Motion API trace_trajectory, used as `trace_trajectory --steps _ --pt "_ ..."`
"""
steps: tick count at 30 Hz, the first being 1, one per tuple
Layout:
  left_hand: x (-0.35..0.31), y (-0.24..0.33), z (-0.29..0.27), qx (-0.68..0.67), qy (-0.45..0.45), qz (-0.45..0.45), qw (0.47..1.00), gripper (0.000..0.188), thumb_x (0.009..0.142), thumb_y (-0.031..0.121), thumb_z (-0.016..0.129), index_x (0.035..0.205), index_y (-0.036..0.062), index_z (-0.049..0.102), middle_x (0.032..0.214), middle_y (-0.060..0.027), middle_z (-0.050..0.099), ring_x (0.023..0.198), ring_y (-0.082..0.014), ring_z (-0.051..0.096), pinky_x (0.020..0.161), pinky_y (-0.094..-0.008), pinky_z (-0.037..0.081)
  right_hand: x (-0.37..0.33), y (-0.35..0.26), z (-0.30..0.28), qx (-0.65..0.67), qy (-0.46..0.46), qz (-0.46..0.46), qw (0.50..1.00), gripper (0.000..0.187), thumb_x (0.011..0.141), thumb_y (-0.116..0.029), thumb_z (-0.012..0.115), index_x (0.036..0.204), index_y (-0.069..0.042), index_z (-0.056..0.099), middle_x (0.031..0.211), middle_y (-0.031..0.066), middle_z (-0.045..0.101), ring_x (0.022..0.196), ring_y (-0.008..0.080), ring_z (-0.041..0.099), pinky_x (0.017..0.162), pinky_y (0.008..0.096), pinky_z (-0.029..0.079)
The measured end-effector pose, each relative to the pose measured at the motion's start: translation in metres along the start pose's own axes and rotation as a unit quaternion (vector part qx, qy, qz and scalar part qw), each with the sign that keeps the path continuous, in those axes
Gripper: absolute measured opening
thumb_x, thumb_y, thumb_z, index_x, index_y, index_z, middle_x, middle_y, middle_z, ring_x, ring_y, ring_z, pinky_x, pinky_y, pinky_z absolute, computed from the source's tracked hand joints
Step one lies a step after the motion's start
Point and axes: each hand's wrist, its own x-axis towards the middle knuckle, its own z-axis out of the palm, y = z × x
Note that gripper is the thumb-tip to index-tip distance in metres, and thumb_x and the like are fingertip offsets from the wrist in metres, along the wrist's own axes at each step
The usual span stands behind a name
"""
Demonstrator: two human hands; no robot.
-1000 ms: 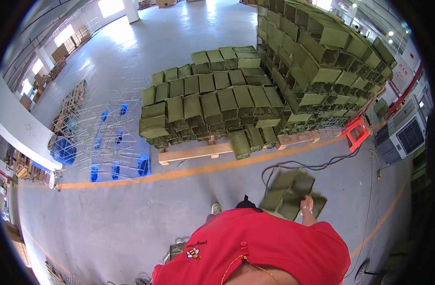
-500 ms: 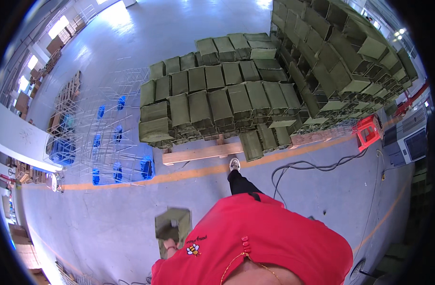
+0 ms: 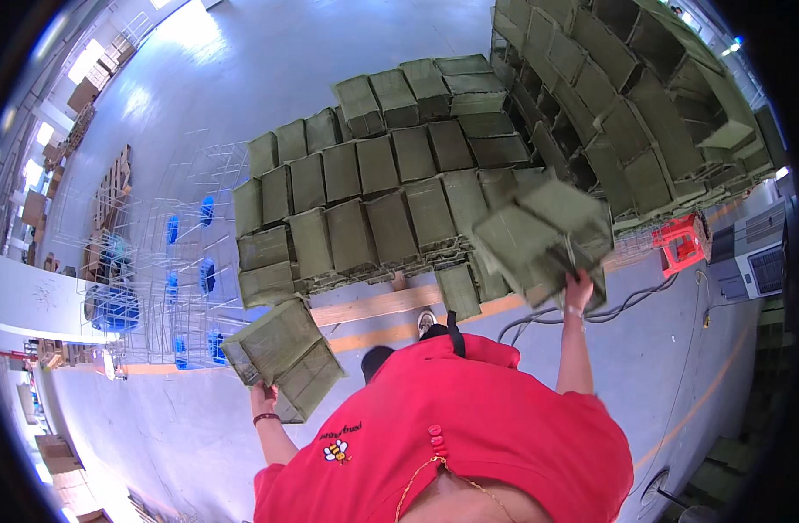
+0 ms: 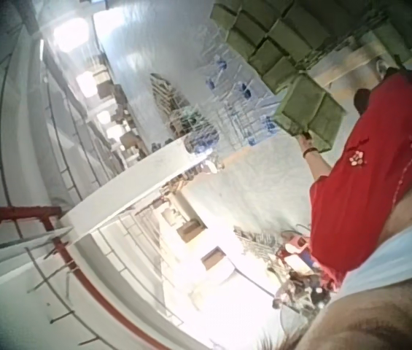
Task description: Gluing fabric/foam surfaces to assemble green storage containers and then organizing them.
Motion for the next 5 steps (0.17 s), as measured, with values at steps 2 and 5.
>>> trace_trajectory --steps 2,5 --pt "0.0 0.003 0.006 -0.028 -0.014 0.016 0.999 0.017 0.094 0.016 0.049 0.094 0.0024 0.058 0.075 -0.0091 0.065 0.054 -0.0205 0.06 0.04 -0.0272 0.051 0.063 -0.061 0.046 0.009 0.022 -0.034 0.999 0.034 0.073 -0.018 0.072 0.1 0.002 0.066 0.089 0.0202 0.068 0.081 0.0321 0.066 0.076 0.0388 0.05" --pt "0.0 -0.004 0.024 -0.104 0.026 -0.02 0.994 0.019 0.095 0.02 0.051 0.099 0.0033 0.059 0.078 -0.0104 0.067 0.05 -0.0211 0.06 0.042 -0.029 0.053 0.151 -0.132 0.111 0.072 0.023 -0.041 0.996 0.037 0.073 -0.02 0.074 0.104 -0.002 0.067 0.091 0.0189 0.069 0.082 0.0297 0.067 0.077 0.0374 0.051"
